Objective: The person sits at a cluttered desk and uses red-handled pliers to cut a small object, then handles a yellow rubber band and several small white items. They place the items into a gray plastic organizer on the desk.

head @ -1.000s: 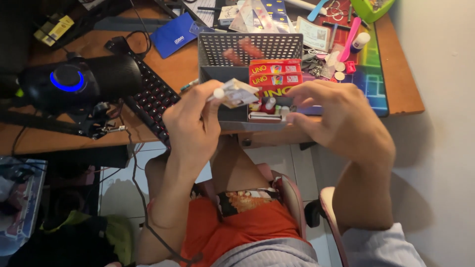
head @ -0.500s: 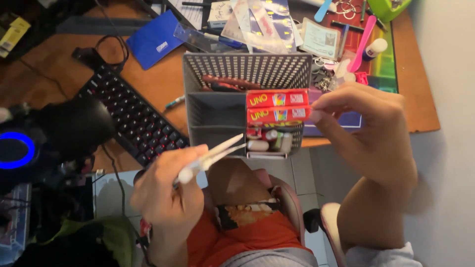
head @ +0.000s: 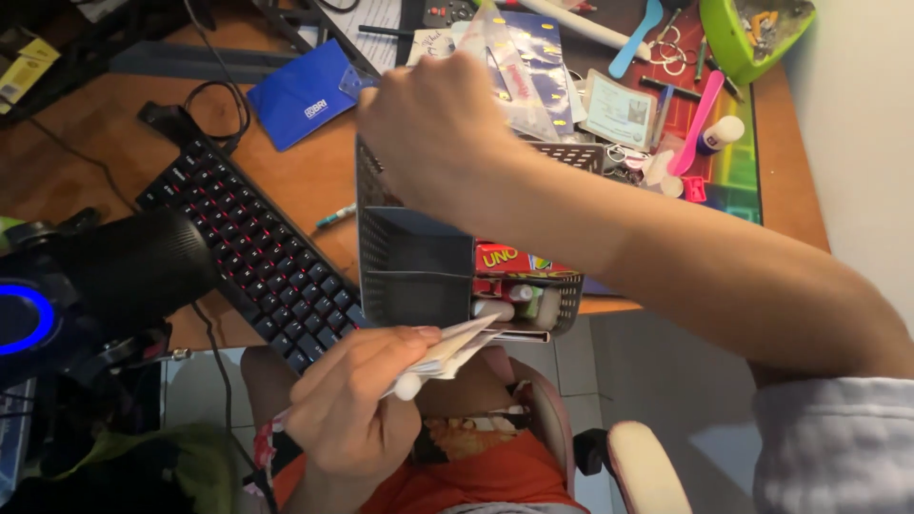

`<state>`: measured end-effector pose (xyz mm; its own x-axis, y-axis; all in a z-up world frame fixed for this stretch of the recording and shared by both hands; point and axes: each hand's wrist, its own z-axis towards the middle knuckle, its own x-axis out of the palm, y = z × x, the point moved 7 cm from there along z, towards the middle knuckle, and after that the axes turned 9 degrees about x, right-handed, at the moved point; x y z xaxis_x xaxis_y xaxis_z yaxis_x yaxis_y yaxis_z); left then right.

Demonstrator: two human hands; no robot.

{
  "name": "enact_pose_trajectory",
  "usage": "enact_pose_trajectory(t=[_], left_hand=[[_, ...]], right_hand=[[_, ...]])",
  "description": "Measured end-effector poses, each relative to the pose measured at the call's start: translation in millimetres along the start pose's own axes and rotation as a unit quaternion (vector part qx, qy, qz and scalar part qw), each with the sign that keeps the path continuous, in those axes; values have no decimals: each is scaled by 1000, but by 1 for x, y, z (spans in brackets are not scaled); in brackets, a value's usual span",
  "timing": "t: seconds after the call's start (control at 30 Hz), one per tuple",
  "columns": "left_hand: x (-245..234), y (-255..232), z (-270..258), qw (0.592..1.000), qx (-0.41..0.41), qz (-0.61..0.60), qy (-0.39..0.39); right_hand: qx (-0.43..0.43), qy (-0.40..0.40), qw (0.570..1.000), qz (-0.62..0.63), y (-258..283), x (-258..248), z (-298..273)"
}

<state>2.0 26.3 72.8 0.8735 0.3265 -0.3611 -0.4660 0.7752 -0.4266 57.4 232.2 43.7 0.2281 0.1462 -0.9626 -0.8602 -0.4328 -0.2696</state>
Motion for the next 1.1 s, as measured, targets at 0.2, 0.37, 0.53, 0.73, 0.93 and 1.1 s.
enact_pose_trajectory(t=[0.2,0.37,0.53,0.73,0.93,1.1], left_hand=[[2,-4,-3,999,-17,-4,33],[-5,-7,-7,1000,6,5,21],[-23,-6,-15,999,-17,29,36],[-39,-7,-25,998,-17,57,29],[-34,-17,-26,999,4,26,38],[-35,-27,-27,999,12,30,39]], right_hand=[[-12,49,995,-87,22,1,12],[15,54,995,-81,15,-7,14],[74,50,994,-55,-45,-31,-28],[202,127,971,32,-120,-46,-97],[237,123,946,186,-125,-46,-123],[220,5,973,64,-109,-54,-126]])
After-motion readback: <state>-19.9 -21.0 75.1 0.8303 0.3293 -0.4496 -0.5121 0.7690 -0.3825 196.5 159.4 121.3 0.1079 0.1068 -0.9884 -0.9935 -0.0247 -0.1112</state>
